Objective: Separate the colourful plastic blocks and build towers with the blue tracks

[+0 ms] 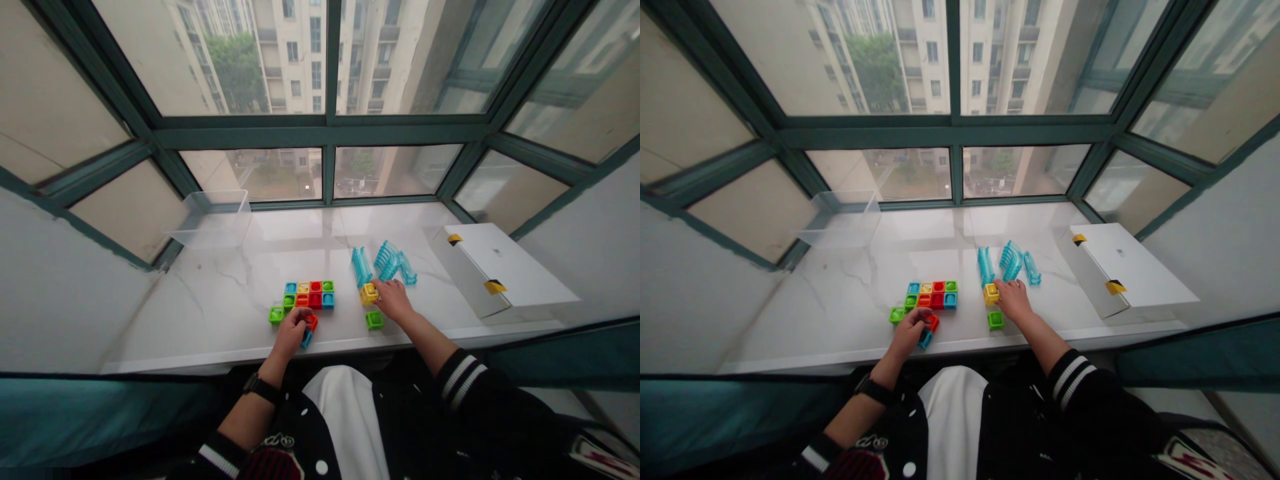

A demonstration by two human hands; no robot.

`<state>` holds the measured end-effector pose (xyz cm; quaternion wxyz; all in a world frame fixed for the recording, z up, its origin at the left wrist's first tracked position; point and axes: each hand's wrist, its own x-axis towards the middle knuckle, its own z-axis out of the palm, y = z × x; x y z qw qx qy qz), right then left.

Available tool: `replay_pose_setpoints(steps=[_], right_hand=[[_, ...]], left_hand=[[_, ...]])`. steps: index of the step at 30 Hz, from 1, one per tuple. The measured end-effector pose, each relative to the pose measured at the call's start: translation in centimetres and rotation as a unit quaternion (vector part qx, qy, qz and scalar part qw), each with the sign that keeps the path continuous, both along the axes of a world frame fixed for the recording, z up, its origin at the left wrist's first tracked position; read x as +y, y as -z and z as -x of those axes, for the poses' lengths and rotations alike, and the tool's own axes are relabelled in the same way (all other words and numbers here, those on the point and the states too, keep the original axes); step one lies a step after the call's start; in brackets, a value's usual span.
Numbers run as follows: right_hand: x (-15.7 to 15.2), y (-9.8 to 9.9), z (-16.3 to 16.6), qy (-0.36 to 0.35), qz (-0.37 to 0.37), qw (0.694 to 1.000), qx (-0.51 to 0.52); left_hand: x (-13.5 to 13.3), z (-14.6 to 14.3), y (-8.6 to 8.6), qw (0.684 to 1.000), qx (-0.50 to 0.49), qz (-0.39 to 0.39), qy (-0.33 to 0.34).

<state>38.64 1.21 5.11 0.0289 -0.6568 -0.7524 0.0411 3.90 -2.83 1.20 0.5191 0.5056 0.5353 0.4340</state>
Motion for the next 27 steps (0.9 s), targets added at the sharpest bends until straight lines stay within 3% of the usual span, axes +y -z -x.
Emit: replay_pose_setpoints(steps=[19,27], right_hand=[[-0.9,0.5,-1.4,-0.001,0.013,1.000,0.002],[-3.0,-3.3,-0.7,-0.012,-0.100,0.989,0.104]], left_hand=[[0.1,0.0,0.7,1.000,-0.012,0.005,-0.001],[0.0,-0.1,0.3,1.000,-0.006,0.003,0.000]])
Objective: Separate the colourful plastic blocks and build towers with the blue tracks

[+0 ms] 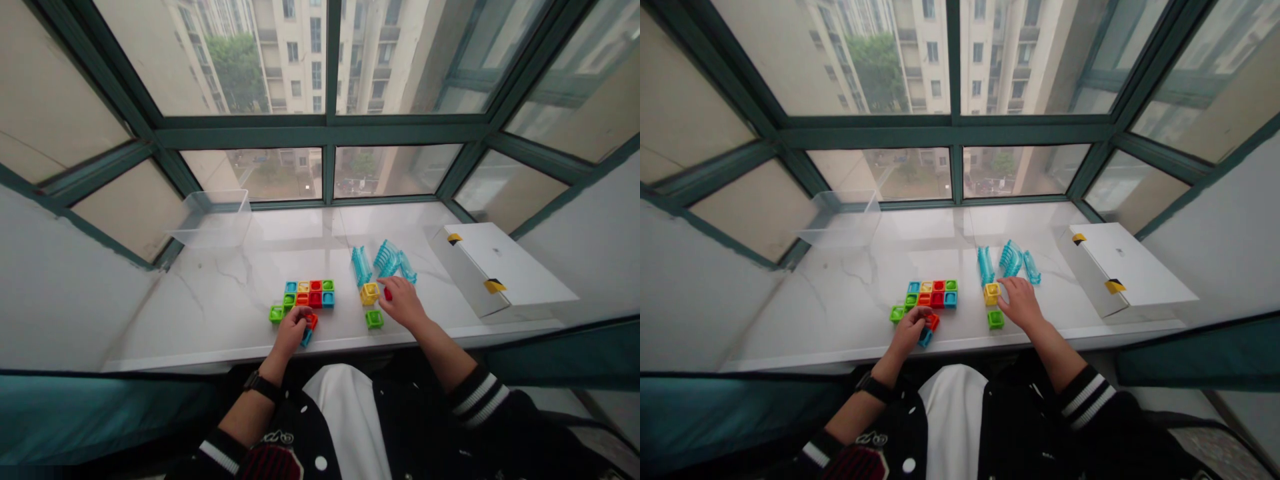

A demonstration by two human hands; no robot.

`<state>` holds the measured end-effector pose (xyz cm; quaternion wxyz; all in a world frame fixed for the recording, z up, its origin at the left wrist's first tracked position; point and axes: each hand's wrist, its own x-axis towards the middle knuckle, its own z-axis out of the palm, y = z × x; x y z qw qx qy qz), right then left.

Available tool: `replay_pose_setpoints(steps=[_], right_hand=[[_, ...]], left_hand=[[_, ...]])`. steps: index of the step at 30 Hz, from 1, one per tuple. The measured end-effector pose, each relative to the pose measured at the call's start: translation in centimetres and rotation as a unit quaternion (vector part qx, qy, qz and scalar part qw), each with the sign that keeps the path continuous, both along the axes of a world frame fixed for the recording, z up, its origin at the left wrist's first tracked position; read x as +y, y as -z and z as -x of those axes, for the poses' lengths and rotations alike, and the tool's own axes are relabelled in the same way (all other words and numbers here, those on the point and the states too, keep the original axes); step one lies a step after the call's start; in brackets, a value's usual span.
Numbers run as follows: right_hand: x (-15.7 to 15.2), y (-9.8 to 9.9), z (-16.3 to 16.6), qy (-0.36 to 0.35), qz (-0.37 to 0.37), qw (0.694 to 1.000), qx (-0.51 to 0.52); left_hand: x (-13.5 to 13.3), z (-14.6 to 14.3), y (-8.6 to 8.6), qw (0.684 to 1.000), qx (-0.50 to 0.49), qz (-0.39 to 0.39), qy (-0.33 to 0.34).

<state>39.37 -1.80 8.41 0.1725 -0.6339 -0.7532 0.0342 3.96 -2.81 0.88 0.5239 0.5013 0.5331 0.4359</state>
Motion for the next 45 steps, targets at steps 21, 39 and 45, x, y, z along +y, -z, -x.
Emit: replay_pose_setpoints(steps=[21,39,45], right_hand=[[-2.1,3.9,0.8,-0.086,0.152,0.984,0.027],[0.7,3.9,10.8,-0.217,0.081,0.969,0.083],[1.7,5.7,12.3,-0.199,0.126,0.971,0.050]], left_hand=[[0.1,1.5,-2.3,0.999,-0.005,-0.021,-0.027],[-1.0,5.6,-2.2,0.816,0.502,-0.202,0.204],[-0.2,4.2,-1.4,0.828,0.506,-0.189,0.151]])
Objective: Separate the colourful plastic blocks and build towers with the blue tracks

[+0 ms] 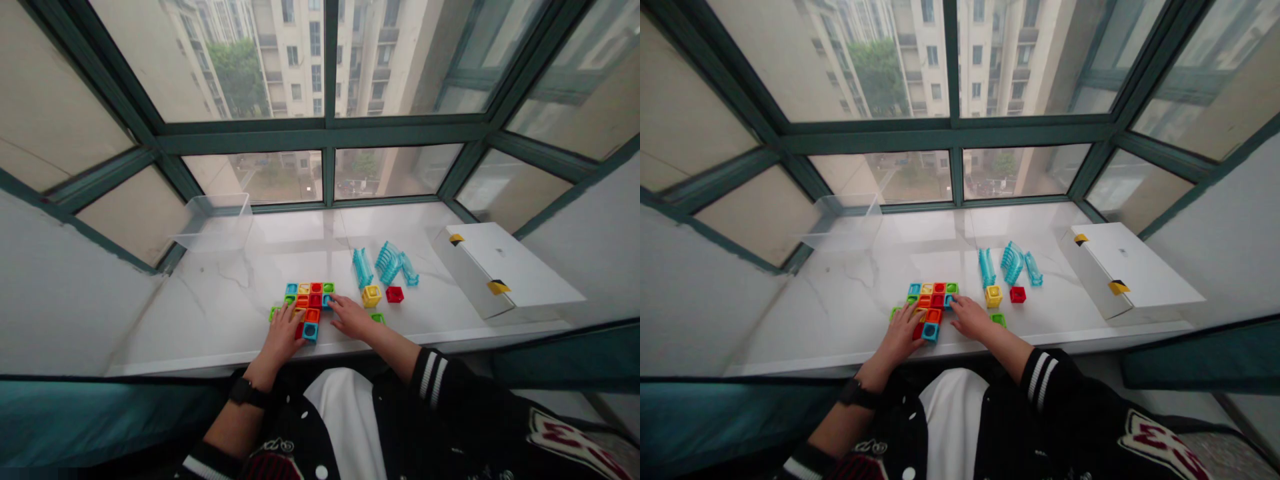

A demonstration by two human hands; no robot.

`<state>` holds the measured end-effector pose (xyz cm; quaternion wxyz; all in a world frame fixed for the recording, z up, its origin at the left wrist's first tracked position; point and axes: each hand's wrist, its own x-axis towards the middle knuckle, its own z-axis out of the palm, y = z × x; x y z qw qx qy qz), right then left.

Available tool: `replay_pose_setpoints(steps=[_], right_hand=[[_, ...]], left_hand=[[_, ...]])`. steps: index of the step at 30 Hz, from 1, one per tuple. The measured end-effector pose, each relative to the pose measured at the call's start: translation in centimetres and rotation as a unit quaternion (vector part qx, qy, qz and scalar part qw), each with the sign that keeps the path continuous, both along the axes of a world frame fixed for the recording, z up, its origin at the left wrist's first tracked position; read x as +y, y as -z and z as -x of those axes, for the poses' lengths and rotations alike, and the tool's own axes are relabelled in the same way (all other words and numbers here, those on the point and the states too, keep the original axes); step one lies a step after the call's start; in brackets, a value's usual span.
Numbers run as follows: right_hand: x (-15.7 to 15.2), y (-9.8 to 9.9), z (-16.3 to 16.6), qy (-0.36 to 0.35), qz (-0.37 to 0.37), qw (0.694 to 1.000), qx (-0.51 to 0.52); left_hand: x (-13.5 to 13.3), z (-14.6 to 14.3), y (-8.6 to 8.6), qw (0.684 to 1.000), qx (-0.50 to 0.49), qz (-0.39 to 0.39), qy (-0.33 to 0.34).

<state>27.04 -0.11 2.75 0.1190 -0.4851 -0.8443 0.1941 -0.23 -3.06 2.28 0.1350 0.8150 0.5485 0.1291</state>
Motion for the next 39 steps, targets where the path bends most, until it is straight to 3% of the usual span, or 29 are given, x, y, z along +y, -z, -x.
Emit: replay_pose_setpoints(steps=[9,16,20,24,31,36,39], right_hand=[[-0.3,-0.8,-0.7,-0.004,-0.001,1.000,-0.015],[-0.6,-0.3,-0.7,0.001,-0.010,1.000,-0.018],[-0.5,-0.6,0.0,0.010,-0.044,0.999,-0.008],[-0.5,-0.7,1.0,-0.005,-0.053,0.999,-0.006],[-1.4,-0.5,1.8,-0.020,-0.036,0.999,-0.033],[-1.7,-0.3,2.0,-0.007,-0.015,0.998,-0.052],[-1.6,-0.2,2.0,-0.007,-0.012,0.999,-0.052]], left_hand=[[0.2,-0.8,0.2,1.000,0.015,-0.008,-0.021],[1.1,4.6,1.4,0.999,-0.008,0.045,-0.024],[2.3,6.7,2.9,0.996,-0.073,0.012,-0.041],[3.3,6.0,3.3,0.995,-0.083,-0.009,-0.054],[3.3,3.4,2.1,0.995,-0.044,-0.035,-0.087],[2.9,3.7,2.0,0.995,-0.010,-0.012,-0.094],[2.9,4.4,1.6,0.995,-0.037,0.003,-0.089]])
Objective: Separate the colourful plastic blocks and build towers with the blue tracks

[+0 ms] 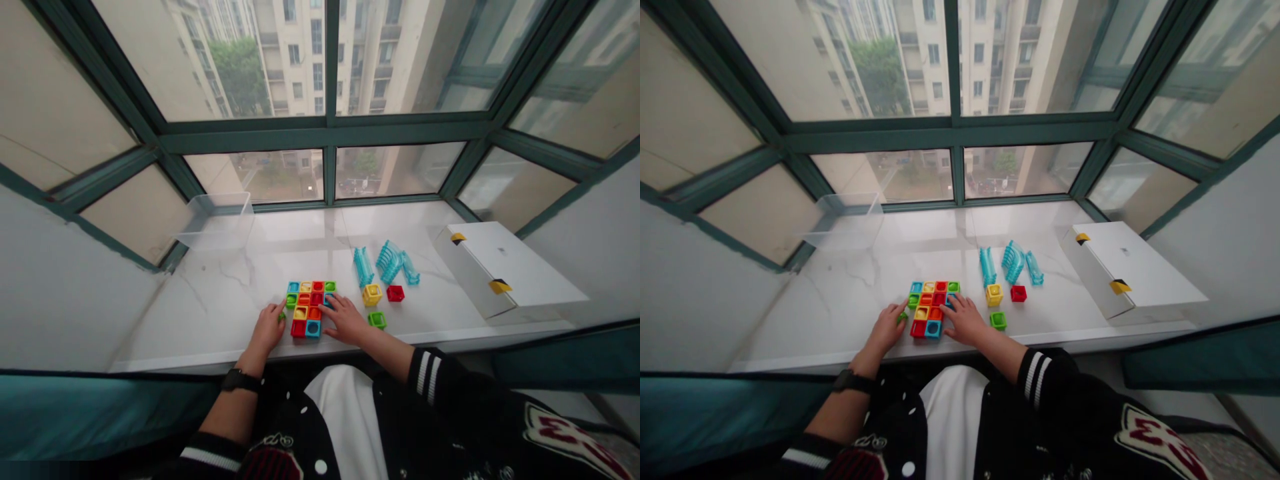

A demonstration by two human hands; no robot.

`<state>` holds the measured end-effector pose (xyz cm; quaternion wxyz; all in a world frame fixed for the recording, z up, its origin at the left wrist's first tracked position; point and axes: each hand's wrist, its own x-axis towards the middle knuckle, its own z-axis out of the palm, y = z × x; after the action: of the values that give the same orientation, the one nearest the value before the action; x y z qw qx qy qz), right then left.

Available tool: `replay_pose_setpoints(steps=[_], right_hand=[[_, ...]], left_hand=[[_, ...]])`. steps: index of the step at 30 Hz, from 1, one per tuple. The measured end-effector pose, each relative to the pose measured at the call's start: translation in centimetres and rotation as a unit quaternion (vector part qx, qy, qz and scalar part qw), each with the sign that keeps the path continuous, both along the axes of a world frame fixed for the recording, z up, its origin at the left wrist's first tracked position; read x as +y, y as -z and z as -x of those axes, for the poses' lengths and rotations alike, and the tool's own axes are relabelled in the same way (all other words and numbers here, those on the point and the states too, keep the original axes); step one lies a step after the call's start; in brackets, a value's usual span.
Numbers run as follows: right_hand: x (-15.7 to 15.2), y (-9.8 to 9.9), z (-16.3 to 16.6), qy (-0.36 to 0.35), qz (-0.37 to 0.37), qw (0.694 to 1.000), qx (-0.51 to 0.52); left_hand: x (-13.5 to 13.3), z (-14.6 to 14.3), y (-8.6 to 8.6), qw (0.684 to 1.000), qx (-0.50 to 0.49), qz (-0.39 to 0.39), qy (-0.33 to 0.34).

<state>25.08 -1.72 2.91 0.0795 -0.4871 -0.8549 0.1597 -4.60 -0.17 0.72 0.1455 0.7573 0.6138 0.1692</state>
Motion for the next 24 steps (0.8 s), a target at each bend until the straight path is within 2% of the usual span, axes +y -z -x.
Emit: replay_pose_setpoints(steps=[3,5,7,10,13,16,19,21,24], right_hand=[[0.1,0.3,-0.2,-0.005,-0.001,1.000,0.006],[0.1,0.5,-0.3,-0.010,-0.003,1.000,0.012],[0.1,0.7,-0.5,-0.012,-0.007,1.000,0.021],[0.1,0.2,-0.6,-0.013,-0.031,0.997,0.063],[0.1,-1.0,-0.5,-0.023,-0.068,0.983,0.169],[-0.1,-2.5,-0.1,-0.020,-0.028,0.947,0.320],[-0.2,-3.0,0.4,0.007,0.102,0.883,0.458],[-0.2,-3.0,0.8,0.023,0.168,0.844,0.509],[-0.3,-2.9,0.9,0.045,0.184,0.828,0.528]], left_hand=[[-0.1,0.6,-1.2,0.994,-0.077,-0.059,-0.043],[-0.3,0.6,-2.2,0.980,-0.135,-0.115,-0.090],[-0.6,0.2,-3.2,0.963,-0.197,-0.138,-0.121],[-1.0,-1.5,-4.4,0.934,-0.317,-0.110,-0.124],[-1.6,-4.1,-5.4,0.881,-0.462,-0.039,-0.097],[-2.5,-7.0,-6.7,0.819,-0.570,0.039,-0.058],[-3.5,-9.5,-7.7,0.773,-0.629,0.083,-0.018],[-4.1,-10.7,-8.1,0.759,-0.644,0.092,-0.002],[-4.4,-11.7,-7.9,0.756,-0.648,0.087,0.010]])
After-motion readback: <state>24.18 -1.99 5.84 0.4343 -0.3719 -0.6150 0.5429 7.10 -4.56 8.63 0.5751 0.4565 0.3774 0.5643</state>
